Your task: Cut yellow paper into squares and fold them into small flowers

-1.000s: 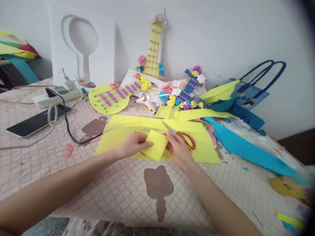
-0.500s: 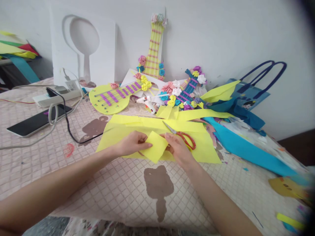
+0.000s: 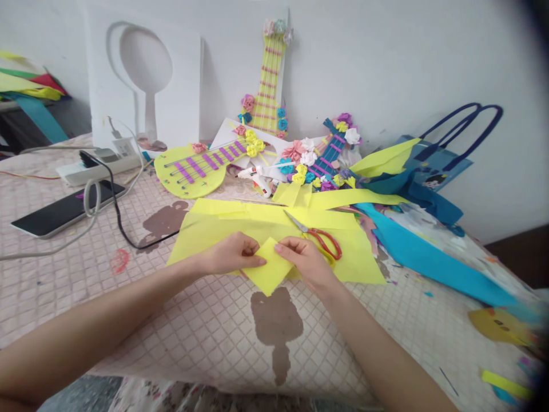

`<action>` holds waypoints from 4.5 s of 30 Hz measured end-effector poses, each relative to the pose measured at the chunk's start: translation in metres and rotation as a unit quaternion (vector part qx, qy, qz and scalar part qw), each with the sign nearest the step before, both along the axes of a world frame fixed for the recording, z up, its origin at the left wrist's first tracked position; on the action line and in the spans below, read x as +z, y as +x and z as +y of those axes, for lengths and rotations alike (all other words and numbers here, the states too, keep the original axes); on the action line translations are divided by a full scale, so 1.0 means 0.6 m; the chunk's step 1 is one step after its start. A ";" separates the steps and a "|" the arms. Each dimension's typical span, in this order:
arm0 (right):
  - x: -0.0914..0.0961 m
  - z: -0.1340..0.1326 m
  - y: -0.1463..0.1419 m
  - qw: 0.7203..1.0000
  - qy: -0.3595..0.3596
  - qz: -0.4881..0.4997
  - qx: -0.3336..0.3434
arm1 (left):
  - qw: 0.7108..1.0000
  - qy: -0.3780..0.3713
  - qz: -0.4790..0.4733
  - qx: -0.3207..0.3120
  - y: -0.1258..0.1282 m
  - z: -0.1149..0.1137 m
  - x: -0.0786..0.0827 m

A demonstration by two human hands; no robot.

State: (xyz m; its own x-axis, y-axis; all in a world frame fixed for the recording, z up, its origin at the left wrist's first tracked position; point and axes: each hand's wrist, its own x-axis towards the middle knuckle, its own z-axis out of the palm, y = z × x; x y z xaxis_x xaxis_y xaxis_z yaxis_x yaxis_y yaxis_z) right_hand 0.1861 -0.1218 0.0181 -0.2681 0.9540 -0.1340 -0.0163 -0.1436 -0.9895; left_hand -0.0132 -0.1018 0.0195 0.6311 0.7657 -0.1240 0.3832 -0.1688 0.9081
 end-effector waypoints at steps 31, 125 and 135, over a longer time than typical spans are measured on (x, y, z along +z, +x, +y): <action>-0.002 -0.001 0.002 0.999 -0.003 -0.027 0.044 | 0.998 0.022 0.041 -0.040 -0.009 0.007 0.006; 0.002 0.076 0.156 0.764 0.155 -0.625 -0.022 | 0.881 -0.220 -0.313 0.277 -0.017 0.037 0.011; 0.041 0.066 0.199 0.936 0.120 -0.331 0.004 | 0.884 -0.231 -0.308 0.267 -0.022 0.042 0.008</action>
